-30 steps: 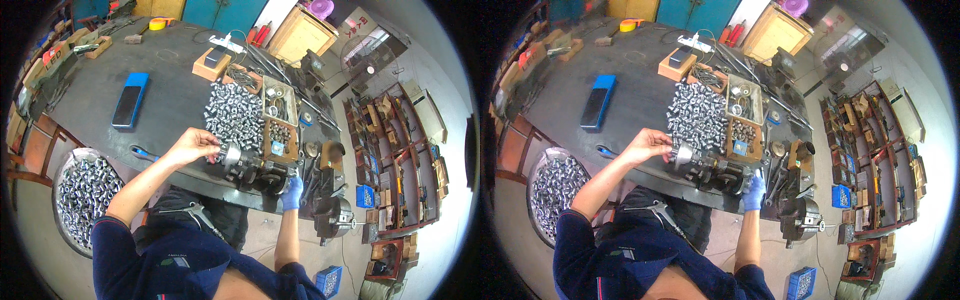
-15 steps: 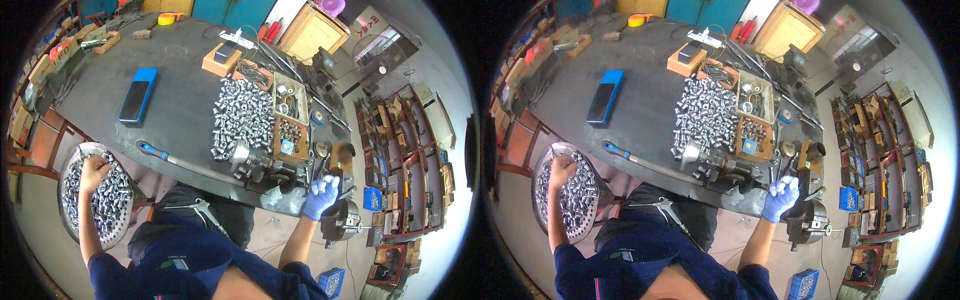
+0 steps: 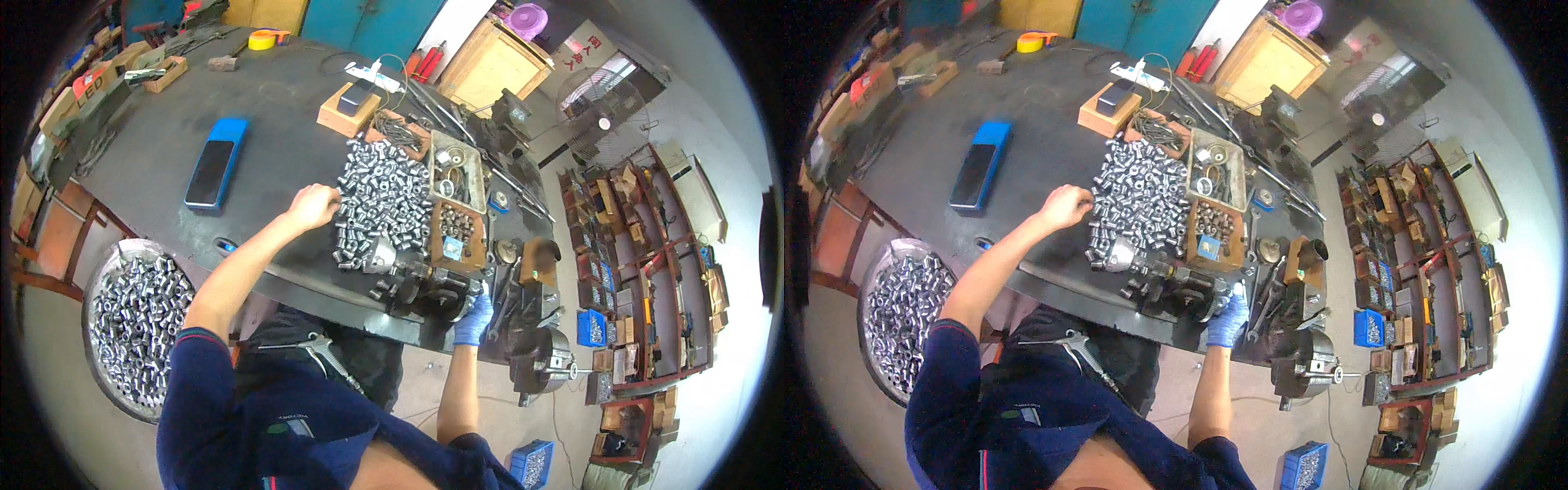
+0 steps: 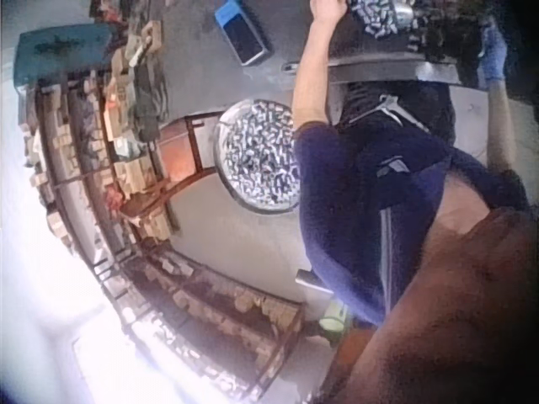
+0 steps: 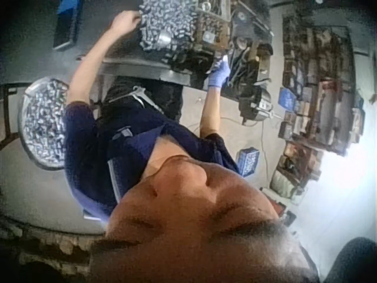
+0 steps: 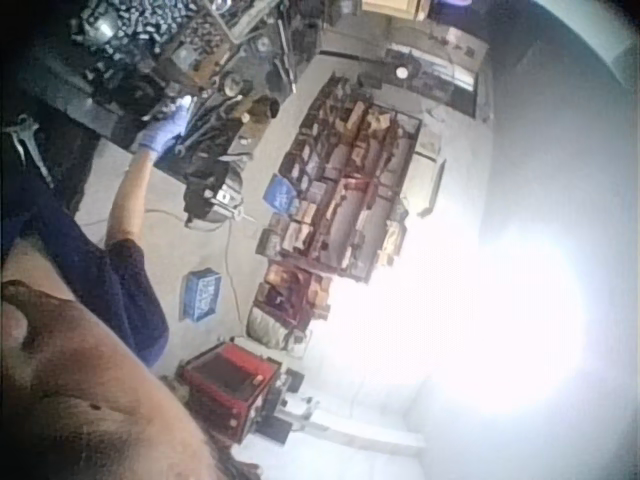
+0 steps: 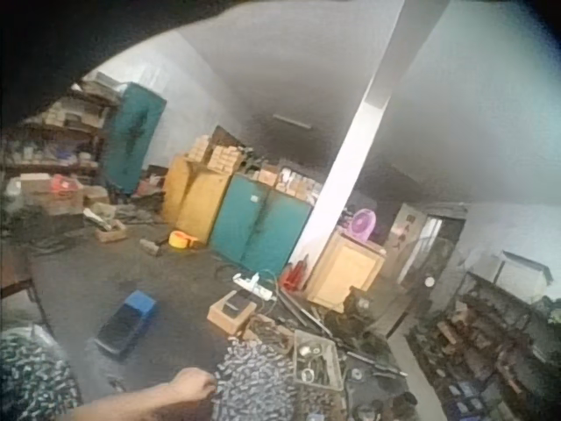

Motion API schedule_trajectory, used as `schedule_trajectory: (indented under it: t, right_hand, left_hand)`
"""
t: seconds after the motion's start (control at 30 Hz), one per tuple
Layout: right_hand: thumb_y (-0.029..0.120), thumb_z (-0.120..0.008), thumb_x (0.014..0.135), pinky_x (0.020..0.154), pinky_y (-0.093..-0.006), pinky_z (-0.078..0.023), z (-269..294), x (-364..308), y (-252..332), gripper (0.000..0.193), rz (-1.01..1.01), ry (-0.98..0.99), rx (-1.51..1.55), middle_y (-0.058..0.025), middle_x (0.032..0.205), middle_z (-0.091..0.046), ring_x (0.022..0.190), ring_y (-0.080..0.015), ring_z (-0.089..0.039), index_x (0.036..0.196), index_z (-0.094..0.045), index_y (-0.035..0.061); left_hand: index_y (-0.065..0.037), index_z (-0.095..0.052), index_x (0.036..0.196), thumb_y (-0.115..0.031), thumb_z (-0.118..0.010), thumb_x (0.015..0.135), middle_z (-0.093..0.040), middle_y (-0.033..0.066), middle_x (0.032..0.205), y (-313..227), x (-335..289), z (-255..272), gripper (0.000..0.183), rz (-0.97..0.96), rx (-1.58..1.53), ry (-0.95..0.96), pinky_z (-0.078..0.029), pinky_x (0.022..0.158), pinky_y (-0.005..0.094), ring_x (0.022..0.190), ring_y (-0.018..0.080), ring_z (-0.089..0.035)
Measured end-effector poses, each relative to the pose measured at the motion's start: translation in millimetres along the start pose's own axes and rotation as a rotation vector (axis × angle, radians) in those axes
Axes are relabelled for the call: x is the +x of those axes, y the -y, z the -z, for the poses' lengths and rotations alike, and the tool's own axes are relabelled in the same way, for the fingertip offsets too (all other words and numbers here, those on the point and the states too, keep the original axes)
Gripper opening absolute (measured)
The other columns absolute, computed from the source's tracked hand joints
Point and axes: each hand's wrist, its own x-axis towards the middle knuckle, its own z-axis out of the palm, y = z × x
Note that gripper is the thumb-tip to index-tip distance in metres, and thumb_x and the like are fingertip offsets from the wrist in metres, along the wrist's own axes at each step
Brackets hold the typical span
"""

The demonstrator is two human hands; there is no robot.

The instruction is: The person assembles metal components at a workbench, picking up small metal pieces from a container and a pile on the table and fitting them into a larger mechanical assembly held in a vice.

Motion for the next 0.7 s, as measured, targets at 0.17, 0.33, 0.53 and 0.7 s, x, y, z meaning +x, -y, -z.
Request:
schedule_trajectory:
  t: [0.17, 0.33, 0.53, 0.7]
  right_hand:
    - [0.026, -0.057, 0.084, 0.036, -0.0169, -0.034, -13.0, -21.9, 11.0, 0.018, -0.055, -0.059, 0.038, 0.0006, 0.066, -0.055, 0.047, -0.0045, -0.047, 0.081, -0.053, 0.0089]
    - [0.024, -0.053, 0.086, 0.038, -0.0166, -0.036, -1.1, -33.0, 15.1, 0.014, -0.096, 0.044, 0.081, 0.0049, 0.064, -0.053, 0.046, -0.0044, -0.044, 0.08, -0.054, 0.0116]
    - [0.028, -0.052, 0.086, 0.036, -0.0166, -0.035, 5.8, -22.8, 7.4, 0.017, -0.116, -0.028, 0.087, 0.0036, 0.063, -0.054, 0.045, -0.005, -0.045, 0.078, -0.055, 0.0126]
    - [0.035, -0.054, 0.084, 0.039, -0.0192, -0.042, 18.2, -30.2, 12.0, 0.025, -0.225, 0.127, 0.24, -0.0013, 0.074, -0.063, 0.051, -0.0081, -0.054, 0.086, -0.058, 0.0099]
  left_hand:
    - [-0.007, -0.064, 0.087, -0.013, -0.062, 0.069, -0.064, 0.0132, 0.084, 4.5, 12.1, -27.8, 0.019, 0.041, -0.015, 0.089, -0.046, 0.072, 0.0405, 0.081, 0.031, -0.06]
    - [-0.006, -0.062, 0.078, -0.016, -0.064, 0.068, -0.064, 0.0116, 0.078, 0.2, 5.9, -19.4, 0.014, 0.055, 0.007, 0.151, -0.047, 0.07, 0.0397, 0.078, 0.0294, -0.061]
    - [-0.003, -0.06, 0.08, -0.013, -0.066, 0.069, -0.061, 0.0108, 0.069, 2.7, -1.2, -10.1, 0.015, 0.175, -0.183, 0.151, -0.049, 0.064, 0.0327, 0.072, 0.0212, -0.062]
    - [0.004, -0.057, 0.092, 0.001, -0.062, 0.074, -0.059, 0.0064, 0.072, -36.3, -38.2, 34.1, 0.019, 0.208, -1.109, 0.207, -0.049, 0.065, 0.0234, 0.07, 0.0113, -0.058]
